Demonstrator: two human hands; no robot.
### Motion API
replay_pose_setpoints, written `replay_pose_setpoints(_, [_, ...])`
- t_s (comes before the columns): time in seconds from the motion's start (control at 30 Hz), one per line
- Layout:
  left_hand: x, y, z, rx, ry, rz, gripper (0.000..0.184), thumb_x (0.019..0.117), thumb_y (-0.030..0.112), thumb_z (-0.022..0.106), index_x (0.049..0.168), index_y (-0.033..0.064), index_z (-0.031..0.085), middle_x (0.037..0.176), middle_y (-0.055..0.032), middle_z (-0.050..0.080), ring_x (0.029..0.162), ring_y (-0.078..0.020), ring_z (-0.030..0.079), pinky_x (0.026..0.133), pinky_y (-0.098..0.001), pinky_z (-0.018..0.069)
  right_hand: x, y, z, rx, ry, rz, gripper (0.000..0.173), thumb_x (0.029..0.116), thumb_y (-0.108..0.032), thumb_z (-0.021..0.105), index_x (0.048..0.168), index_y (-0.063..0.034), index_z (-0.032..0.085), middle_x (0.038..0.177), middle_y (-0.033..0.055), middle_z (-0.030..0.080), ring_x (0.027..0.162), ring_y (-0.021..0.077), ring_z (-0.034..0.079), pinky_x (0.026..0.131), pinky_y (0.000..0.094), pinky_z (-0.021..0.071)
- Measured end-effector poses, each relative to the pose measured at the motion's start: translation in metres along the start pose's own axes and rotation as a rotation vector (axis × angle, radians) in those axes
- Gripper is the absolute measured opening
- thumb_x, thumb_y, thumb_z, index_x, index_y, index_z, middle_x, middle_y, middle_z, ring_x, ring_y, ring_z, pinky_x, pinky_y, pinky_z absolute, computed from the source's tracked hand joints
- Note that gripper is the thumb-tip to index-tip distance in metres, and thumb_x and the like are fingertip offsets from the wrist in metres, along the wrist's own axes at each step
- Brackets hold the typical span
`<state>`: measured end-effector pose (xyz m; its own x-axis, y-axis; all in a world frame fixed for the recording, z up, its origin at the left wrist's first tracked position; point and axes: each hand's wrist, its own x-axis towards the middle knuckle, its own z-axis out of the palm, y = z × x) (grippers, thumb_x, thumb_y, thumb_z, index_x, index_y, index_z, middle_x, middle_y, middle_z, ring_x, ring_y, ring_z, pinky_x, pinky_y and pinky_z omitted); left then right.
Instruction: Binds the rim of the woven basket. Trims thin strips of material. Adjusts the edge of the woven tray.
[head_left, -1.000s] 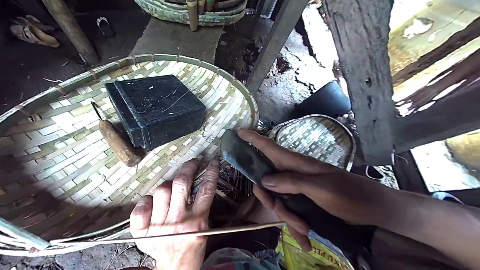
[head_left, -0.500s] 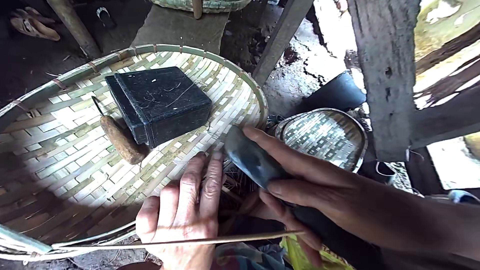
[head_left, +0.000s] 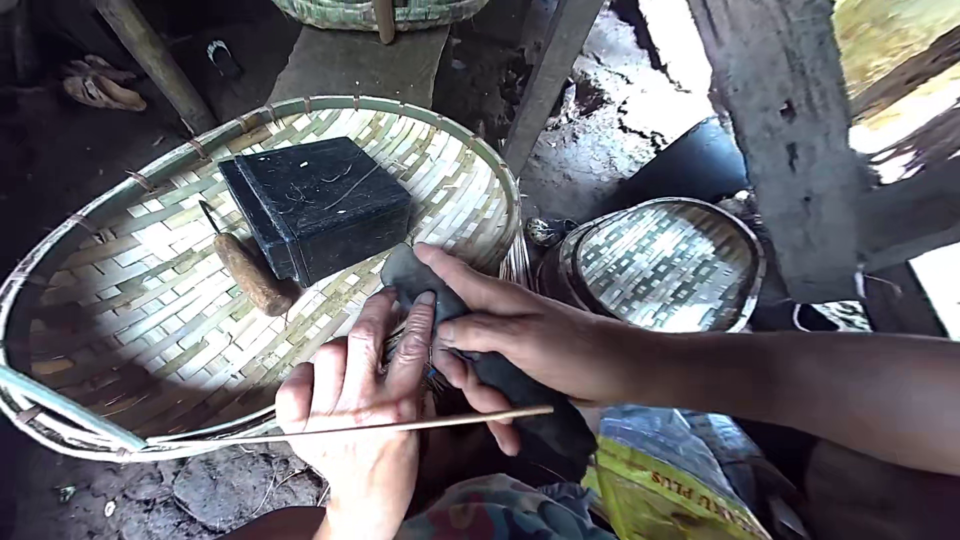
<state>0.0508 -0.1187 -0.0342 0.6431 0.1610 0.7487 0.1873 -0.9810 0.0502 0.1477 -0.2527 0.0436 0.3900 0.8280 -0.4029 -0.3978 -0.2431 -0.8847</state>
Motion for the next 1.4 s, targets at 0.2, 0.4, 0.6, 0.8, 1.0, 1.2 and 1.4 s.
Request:
replay_pose_setpoints(0.2, [-0.009,-0.013,-0.009,-0.055,0.049,-0.019,0.042,0.0938,0.032,0.074,0.131,0.0130,0.068,0.124,-0.0110,0.068,0.104,-0.0257,0.059,0.093,-0.0435,0.0319,-0.029,0.000,-0.006,-0.123,-0.019,0.031,0.078,0.1040,-0.005,0.033,0.164,-0.0383,-0.004,0.078,0.0019,0.057,0.047,0.0094,0.062,0.042,0.0272,0.0581])
replay_pose_setpoints(0.4, [-0.016,-0.020,-0.014,-0.112,0.057,-0.048,0.028,0.0981,0.032,0.069,0.116,0.0118,0.075,0.096,-0.0087,0.068,0.092,-0.0221,0.056,0.094,-0.0414,0.0288,-0.029,0.000,0.001,-0.092,-0.012,0.053,0.077,0.1042,-0.004,0.033,0.163,-0.0367,-0.004,0.077,0.0002,0.057,0.047,0.0081,0.062,0.041,0.0256,0.0579])
replay_pose_setpoints(0.6, [-0.011,-0.016,-0.013,-0.106,0.035,-0.039,0.023,0.0963,0.021,0.070,0.116,0.0297,0.078,0.108,-0.0098,0.069,0.093,-0.0219,0.057,0.089,-0.0445,0.0294,-0.014,0.005,0.004,0.015,-0.029,-0.010,0.075,0.1053,-0.005,0.029,0.163,-0.0343,-0.009,0.075,0.0016,0.057,0.047,0.0083,0.062,0.042,0.0246,0.0572])
replay_pose_setpoints(0.8, [-0.008,-0.013,-0.015,-0.105,0.011,-0.048,0.024,0.0964,0.022,0.069,0.117,0.0322,0.078,0.117,-0.0106,0.069,0.096,-0.0233,0.059,0.090,-0.0466,0.0292,-0.026,0.000,0.001,-0.084,-0.051,0.028,0.074,0.1049,-0.005,0.031,0.163,-0.0372,-0.002,0.076,0.0016,0.057,0.046,0.0083,0.061,0.041,0.0251,0.0568])
replay_pose_setpoints(1.0, [-0.011,-0.022,-0.009,-0.201,0.089,0.009,0.023,0.0983,0.018,0.066,0.113,0.0303,0.077,0.118,-0.0069,0.068,0.102,-0.0187,0.058,0.094,-0.0419,0.0287,-0.050,0.005,-0.012,-0.323,0.105,-0.281,0.066,0.1064,-0.011,0.035,0.163,-0.0388,0.013,0.084,-0.0018,0.064,0.047,0.0051,0.060,0.040,0.0204,0.0540])
replay_pose_setpoints(1.2, [-0.035,-0.043,-0.030,-0.681,0.025,0.409,0.016,0.1038,0.010,0.056,0.109,0.0090,0.071,0.101,-0.0083,0.076,0.114,-0.0223,0.068,0.110,-0.0366,0.0461,-0.002,0.119,-0.085,-0.194,0.845,-0.673,0.040,0.1046,-0.015,0.041,0.142,-0.0181,0.028,0.085,-0.0073,0.066,0.056,0.0067,0.063,0.052,0.0246,0.0584])
replay_pose_setpoints(1.4, [-0.015,-0.079,-0.084,-0.319,-0.045,0.267,0.035,0.1005,0.040,0.064,0.132,0.0278,0.059,0.124,0.0045,0.066,0.124,-0.0126,0.057,0.110,-0.0340,0.0374,0.099,0.368,-0.128,0.111,1.101,0.168,0.037,0.1026,-0.003,0.054,0.138,0.0065,0.050,0.112,0.0211,0.063,0.088,0.0219,0.063,0.076,0.0389,0.0544])
